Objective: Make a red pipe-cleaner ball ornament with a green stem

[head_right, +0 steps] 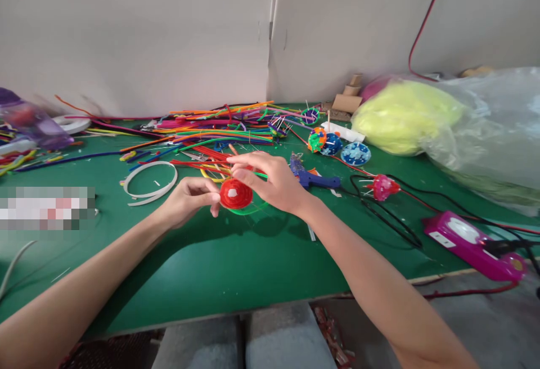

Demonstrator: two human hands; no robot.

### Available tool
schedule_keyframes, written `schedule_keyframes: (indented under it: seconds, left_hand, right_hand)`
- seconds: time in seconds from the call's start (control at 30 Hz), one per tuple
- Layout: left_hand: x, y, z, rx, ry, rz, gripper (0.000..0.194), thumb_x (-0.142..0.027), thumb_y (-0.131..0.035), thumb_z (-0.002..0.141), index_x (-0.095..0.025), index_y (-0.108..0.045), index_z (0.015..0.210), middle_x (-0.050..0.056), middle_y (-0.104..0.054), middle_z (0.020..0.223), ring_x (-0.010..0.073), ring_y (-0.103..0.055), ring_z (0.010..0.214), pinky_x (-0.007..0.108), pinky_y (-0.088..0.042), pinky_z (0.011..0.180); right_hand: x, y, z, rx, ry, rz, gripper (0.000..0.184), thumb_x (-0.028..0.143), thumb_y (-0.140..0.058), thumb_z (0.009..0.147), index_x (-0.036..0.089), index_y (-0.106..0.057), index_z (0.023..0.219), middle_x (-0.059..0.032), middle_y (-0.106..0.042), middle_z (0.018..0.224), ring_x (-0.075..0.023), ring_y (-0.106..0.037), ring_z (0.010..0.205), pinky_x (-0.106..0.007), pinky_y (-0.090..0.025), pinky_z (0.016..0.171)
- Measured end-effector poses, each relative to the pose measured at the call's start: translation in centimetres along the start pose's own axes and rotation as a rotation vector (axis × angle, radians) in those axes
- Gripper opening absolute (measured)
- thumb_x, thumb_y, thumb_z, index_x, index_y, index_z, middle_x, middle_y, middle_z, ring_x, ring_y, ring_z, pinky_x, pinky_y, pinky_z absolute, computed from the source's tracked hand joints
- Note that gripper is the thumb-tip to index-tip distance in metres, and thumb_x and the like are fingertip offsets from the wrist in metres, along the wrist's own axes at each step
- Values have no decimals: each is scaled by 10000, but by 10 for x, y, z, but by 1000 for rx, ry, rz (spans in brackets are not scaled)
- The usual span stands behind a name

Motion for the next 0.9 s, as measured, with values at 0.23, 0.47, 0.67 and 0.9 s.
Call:
schedule_keyframes:
  seconds: [0.23,0.47,0.67,0.9]
  left_hand:
    - [0,-2,-3,102,118,-7,229,-325,-776,703,-131,-666,651,35,-695,602,115,-604,488,228,-466,511]
    - [-1,0,-3,119,153,-82,264,-351,-773,703,-130,-645,636,32,-680,583,120,-604,493,233,-466,529]
    - [0,7,-2,11,108,-129,270,-356,-776,699,-128,-649,629,24,-662,541,117,-590,495,238,-453,557]
    - [3,10,0,-23,98,-204,285,-363,-761,727,-126,-628,643,45,-691,611,130,-634,567,225,-451,559]
  right_hand:
    - [-5,2,3,-12,-92,42,351,449,-490,933,175,-708,903,-47,-738,887,-171,-686,844,-294,-511,756]
    - [2,0,6,67,-196,149,373,483,-489,917,167,-585,743,-10,-643,652,-114,-628,583,-220,-462,518]
    - [11,14,4,81,-174,35,282,404,-579,886,170,-597,730,-39,-660,782,-131,-612,711,-245,-483,611]
    - [12,14,-26,409,-373,6,236,388,-631,860,215,-578,1012,-23,-665,1036,-104,-620,686,-246,-509,627]
Point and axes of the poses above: each hand's wrist, its own z-axis towards the middle knuckle, its own y-axis out of the back of the hand, x = y × z, the point moved 2 cm from there along z, towards the middle knuckle
